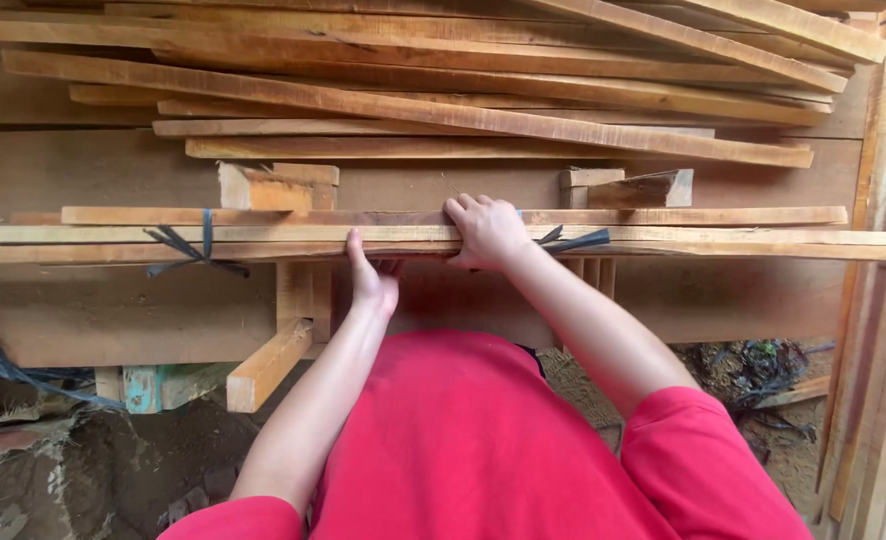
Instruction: The person ties a bundle of wooden planks together using a black strap. They wrap the strap around the planks, pull it tight, and tie a knot to secure the bundle. The person then lifts the tied bundle and places it on top of a larger stack of planks.
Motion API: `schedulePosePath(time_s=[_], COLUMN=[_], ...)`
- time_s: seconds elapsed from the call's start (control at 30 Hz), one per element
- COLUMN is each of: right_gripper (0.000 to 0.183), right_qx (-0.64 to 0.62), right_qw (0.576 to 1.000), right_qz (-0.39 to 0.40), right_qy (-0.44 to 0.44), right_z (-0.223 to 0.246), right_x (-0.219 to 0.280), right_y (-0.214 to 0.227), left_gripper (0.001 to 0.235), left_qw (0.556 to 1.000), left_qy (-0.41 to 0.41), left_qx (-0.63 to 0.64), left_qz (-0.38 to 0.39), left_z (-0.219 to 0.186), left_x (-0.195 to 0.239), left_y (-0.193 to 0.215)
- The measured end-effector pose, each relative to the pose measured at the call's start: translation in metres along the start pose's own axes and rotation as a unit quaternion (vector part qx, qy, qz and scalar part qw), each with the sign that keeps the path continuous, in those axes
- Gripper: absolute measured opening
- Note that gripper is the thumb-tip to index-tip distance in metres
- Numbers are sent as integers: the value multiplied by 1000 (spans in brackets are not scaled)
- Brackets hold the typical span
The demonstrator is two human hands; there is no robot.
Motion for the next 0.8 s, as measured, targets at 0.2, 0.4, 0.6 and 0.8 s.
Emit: schedulePosePath(time_s=[0.2,0.4,0.6,0.8], right_gripper=[102,102,102,103], right_qx=[-92,-159,-270,-242], right_qw=[972,947,913,910], right_qz=[212,272,286,312], right_qy=[-40,-65,-108,-129], right_z=[-8,-14,-20,-19], right_x=[3,-10,-16,-16], right_y=[-37,-31,-24,-15], left_gripper=[139,136,123,105], left_qw=[991,994,998,996], left_qy=[112,100,61,46], left_qx=[-38,-4,-22,56], left_qz=[-62,-34,-13,-51], left_z=[4,32,17,37], left_x=[32,-6,16,-19], left_y=[16,61,33,46])
Point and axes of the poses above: each hand's wrist, its own x-axis away from the middle knuckle, its own y-axis out of the back of the hand, z = x × y, the point moved 9 cm from there along -x, towards the middle knuckle, and after that the axes turned 7 degrees about -x, right-handed, at the moved point
